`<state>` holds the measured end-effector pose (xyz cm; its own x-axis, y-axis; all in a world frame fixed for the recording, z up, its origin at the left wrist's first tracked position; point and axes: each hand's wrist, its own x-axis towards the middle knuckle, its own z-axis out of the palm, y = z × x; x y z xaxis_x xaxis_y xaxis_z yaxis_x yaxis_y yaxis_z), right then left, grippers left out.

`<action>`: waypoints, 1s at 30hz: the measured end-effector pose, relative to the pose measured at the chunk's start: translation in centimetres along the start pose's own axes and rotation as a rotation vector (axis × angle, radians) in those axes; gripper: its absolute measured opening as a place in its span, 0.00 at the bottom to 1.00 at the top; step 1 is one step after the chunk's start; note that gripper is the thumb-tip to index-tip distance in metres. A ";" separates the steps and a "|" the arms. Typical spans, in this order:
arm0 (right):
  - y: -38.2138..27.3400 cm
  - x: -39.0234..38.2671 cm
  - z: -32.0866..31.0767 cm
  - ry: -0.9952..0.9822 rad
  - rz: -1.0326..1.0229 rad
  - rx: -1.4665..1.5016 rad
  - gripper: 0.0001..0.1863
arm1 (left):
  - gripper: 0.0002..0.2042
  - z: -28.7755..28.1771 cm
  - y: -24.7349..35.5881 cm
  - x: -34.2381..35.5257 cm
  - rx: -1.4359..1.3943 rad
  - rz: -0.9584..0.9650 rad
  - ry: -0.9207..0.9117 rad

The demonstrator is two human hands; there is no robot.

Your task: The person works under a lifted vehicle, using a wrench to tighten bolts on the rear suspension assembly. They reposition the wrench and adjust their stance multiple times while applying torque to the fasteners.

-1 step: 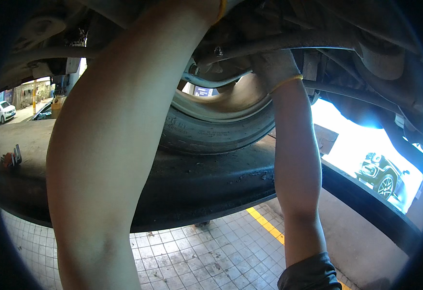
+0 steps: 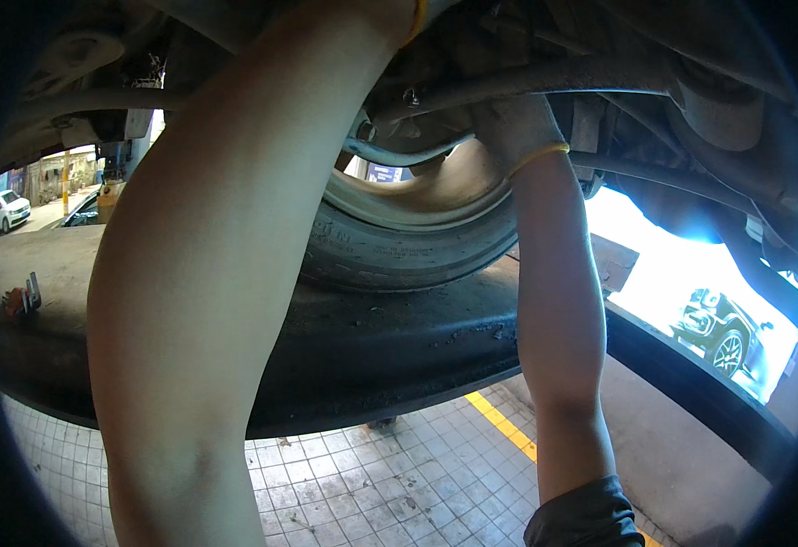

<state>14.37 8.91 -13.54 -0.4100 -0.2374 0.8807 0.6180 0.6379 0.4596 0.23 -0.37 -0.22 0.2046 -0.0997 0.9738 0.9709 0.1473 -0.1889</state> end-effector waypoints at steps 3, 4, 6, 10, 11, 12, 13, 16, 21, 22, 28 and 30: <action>-0.1 0.4 0.2 0.011 -0.035 -0.004 0.21 | 0.23 -1.1 0.5 -1.0 -0.001 -0.079 -0.100; -0.1 0.2 0.3 0.012 -0.038 0.001 0.21 | 0.23 -1.4 0.8 -1.3 -0.031 -0.140 -0.155; 0.2 -0.1 0.6 0.020 -0.042 0.003 0.21 | 0.22 -1.7 0.9 -1.3 -0.017 -0.115 -0.139; 1.0 -0.6 1.3 0.028 -0.037 -0.004 0.20 | 0.22 -1.4 0.4 -1.6 -0.012 -0.075 -0.137; 1.4 -0.7 1.0 0.027 -0.034 -0.002 0.20 | 0.21 -1.3 0.2 -1.6 -0.015 -0.067 -0.139; 1.7 -0.9 0.8 0.024 -0.030 0.011 0.20 | 0.21 -1.2 0.2 -1.8 -0.016 -0.060 -0.145; 2.1 -1.1 0.4 0.019 -0.020 0.018 0.19 | 0.21 -1.0 0.0 -2.4 -0.021 -0.053 -0.153; 3.4 -1.7 -1.1 -0.011 0.012 0.005 0.19 | 0.20 -1.5 0.0 -3.9 -0.048 -0.037 -0.176; 5.7 -2.5 -0.1 -0.043 0.041 -0.005 0.18 | 0.19 -3.3 1.2 -6.6 -0.180 -0.029 -0.221; 6.1 -2.8 -0.2 -0.045 0.052 -0.018 0.18 | 0.19 -4.4 0.7 -7.7 -0.209 -0.023 -0.248; 6.4 -5.2 0.6 -0.061 0.064 -0.047 0.16 | 0.18 -14.4 -4.2 -17.6 -0.339 -0.066 -0.537; 6.7 -6.4 0.8 -0.047 0.075 -0.041 0.16 | 0.18 -17.9 -4.4 -21.0 -0.344 -0.119 -0.661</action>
<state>20.59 15.22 -16.17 -0.3914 -0.1548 0.9071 0.6746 0.6222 0.3973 -6.13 -16.58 -22.09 0.0841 0.5314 0.8430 0.9880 -0.1544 -0.0012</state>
